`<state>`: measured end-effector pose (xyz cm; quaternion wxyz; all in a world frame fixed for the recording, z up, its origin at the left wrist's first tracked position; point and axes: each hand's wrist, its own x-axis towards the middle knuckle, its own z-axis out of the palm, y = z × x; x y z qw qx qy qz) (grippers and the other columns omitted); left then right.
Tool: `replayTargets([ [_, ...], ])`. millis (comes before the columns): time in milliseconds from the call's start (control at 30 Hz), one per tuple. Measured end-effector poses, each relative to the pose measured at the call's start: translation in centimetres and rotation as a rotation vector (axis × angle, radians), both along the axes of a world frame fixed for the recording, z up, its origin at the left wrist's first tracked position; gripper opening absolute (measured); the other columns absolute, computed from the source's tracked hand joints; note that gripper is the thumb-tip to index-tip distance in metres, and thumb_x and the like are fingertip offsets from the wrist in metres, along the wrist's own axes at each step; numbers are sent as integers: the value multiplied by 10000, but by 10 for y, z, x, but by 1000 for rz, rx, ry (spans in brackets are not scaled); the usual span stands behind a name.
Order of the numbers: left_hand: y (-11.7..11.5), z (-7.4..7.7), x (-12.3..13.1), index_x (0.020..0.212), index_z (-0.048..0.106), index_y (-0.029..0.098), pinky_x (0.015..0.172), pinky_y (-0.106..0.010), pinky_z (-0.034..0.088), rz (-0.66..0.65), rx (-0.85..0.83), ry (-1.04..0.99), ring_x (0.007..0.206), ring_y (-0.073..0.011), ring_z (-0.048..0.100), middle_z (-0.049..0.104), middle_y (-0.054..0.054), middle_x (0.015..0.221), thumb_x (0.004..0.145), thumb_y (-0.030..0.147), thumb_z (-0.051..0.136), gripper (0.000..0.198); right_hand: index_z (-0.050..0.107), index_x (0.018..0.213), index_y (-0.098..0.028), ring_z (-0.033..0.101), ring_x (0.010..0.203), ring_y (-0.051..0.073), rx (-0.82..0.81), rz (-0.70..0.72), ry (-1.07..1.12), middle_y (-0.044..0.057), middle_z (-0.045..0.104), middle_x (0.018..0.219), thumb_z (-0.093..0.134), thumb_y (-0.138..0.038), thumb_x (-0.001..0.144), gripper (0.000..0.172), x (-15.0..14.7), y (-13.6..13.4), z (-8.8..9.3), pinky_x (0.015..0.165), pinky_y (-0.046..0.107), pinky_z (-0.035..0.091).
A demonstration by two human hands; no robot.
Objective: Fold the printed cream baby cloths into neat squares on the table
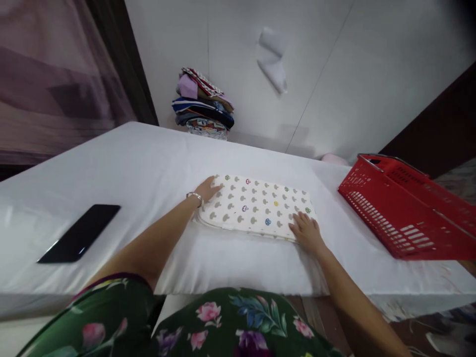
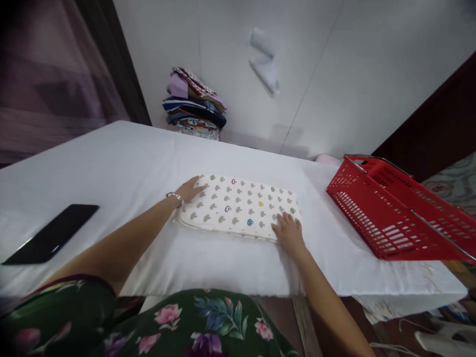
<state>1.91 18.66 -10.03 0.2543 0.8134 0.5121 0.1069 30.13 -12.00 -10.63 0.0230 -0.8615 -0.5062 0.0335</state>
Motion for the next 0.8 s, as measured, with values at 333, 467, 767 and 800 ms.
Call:
replayTargets([
  [333,-58,-2,-63,1220,546,220,1023,-333,380,-122,276,-186,1216,-201,462,483,-39,1359,819,440,471,464,597,1162,-219,310,1325,233,323,28,-47,66,469,1362,260,-463,903,490,-9,-61,-15,1080,494,179],
  [467,-88,5,-62,983,672,231,971,-383,404,-416,433,-258,1066,-194,549,651,-49,1103,838,410,478,301,654,1083,-237,410,1246,251,427,175,74,75,580,1230,335,-418,895,412,-32,-34,-6,1042,473,287],
  [767,-122,6,-47,933,680,252,862,-365,394,-650,447,-170,915,-180,556,650,-38,972,840,424,504,263,663,1041,-234,521,1042,216,447,452,200,71,621,1077,452,-348,901,277,-72,7,3,928,397,413],
  [800,-123,5,-45,927,681,250,855,-364,394,-649,456,-171,907,-179,556,648,-39,968,850,412,492,261,666,1034,-231,523,1028,215,450,457,206,72,623,1063,455,-339,901,271,-72,8,4,917,393,417],
])
